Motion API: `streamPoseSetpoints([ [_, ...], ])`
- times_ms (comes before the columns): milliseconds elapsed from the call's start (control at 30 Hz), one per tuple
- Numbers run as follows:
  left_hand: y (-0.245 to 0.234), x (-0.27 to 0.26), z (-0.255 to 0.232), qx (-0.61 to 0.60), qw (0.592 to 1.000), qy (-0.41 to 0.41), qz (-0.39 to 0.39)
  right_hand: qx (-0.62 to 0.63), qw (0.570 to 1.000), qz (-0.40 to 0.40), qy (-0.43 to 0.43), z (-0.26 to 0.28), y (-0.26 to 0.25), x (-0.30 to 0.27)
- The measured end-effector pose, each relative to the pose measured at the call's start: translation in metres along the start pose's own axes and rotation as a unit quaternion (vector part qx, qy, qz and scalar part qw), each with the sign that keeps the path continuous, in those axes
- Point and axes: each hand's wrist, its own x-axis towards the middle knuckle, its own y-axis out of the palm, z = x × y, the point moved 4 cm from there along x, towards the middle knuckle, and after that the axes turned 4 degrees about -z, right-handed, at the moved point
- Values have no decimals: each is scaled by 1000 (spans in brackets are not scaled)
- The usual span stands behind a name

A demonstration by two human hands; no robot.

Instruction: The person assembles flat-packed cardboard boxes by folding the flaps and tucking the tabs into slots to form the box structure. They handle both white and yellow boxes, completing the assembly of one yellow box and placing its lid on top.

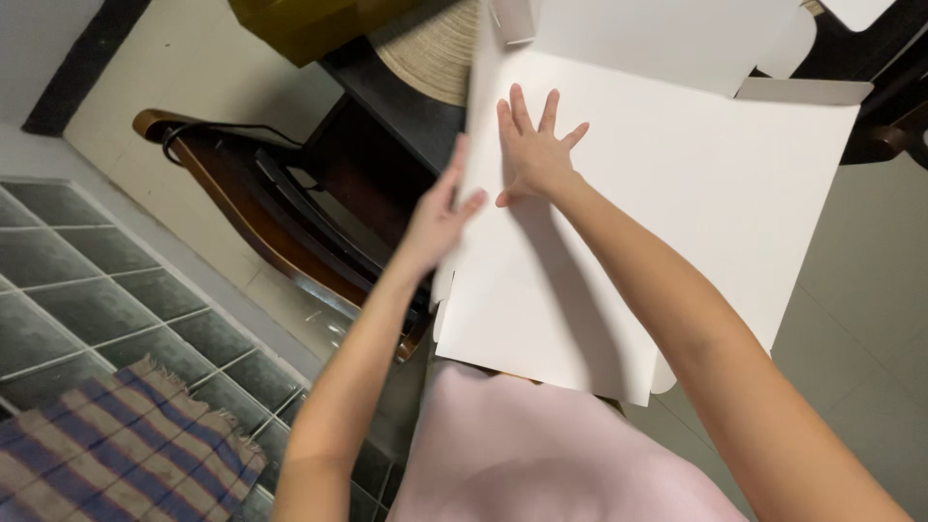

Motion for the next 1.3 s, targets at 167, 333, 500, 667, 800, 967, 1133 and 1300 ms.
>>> streamPoseSetpoints([
  [167,74,-7,8,396,915,2,78,-91,975,-196,-49,-3,22,16],
  [333,0,13,20,-140,984,-93,-64,10,1000,8,3,11,-14,-13],
  [500,-16,55,18,-270,959,-64,57,2,999,-22,-31,14,-34,-25],
  [667,23,82,35,-20,998,43,42,63,981,-154,-102,-30,-28,-1],
  [800,14,68,49,-196,978,-6,67,148,955,-225,-125,-68,-56,44],
  [967,12,65,60,-230,970,-67,50,150,987,-55,-2,-51,-95,53],
  [1133,54,76,50,71,994,87,-2,205,977,-52,-10,-65,-78,69],
  [1300,107,65,51,383,919,56,-70,729,664,-104,-129,-116,-28,25],
])
